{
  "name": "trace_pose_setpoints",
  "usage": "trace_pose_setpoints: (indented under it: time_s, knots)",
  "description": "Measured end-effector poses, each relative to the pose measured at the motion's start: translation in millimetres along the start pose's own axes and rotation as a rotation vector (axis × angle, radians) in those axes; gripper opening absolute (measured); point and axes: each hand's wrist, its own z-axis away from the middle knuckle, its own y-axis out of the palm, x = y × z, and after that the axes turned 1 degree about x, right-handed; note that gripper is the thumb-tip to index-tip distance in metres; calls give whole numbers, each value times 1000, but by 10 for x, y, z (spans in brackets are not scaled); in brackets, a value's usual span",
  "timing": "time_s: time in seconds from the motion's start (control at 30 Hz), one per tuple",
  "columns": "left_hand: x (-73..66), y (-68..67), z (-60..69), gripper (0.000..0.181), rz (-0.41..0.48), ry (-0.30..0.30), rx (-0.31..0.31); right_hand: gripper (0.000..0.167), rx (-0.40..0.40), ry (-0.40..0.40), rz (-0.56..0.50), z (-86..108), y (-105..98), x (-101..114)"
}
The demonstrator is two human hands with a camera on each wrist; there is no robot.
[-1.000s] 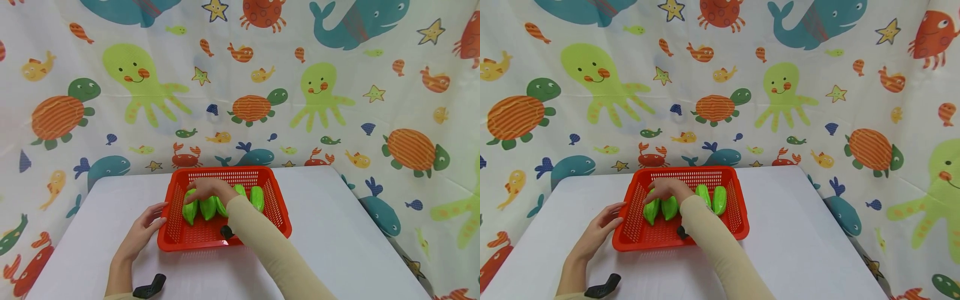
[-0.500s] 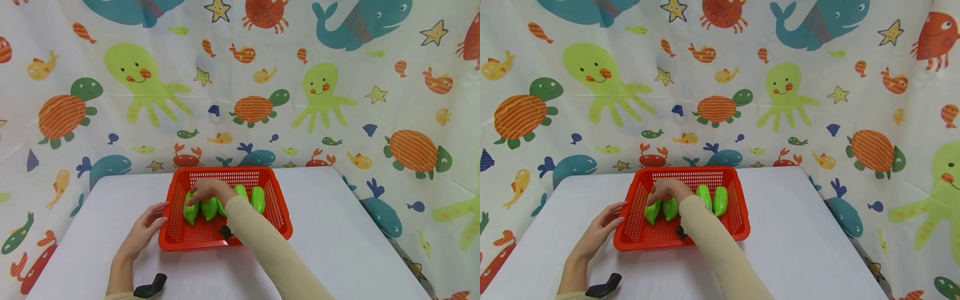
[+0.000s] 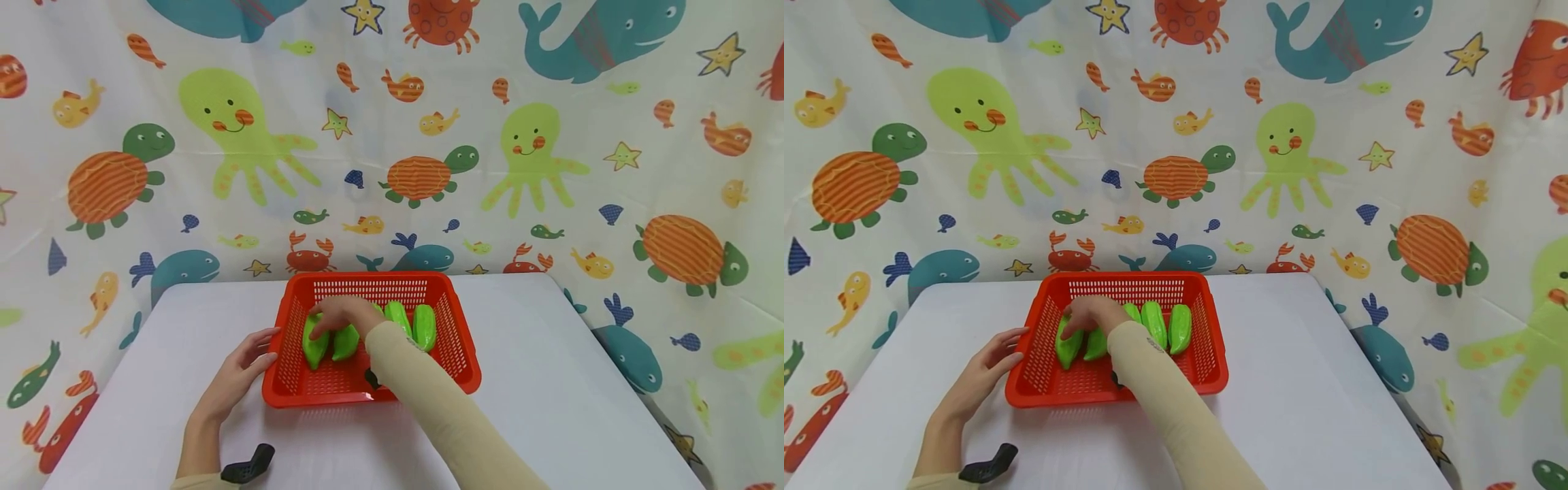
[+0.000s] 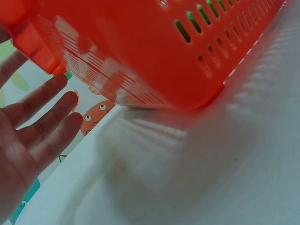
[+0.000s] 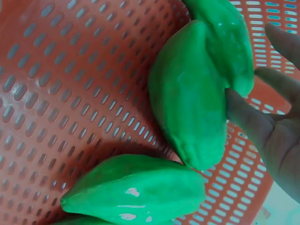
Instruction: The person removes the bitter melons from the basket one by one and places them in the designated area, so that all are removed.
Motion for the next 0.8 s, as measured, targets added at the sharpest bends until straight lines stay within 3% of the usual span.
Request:
trace_pose_setpoints:
  time_s: [0.3, 0.8]
  knots:
    - [44, -30, 23, 54, 12, 19, 28, 58, -18, 6, -151, -111, 175, -40]
    - [51, -94, 42, 55, 19, 17, 37, 50, -102, 5, -203, -134, 247, -6]
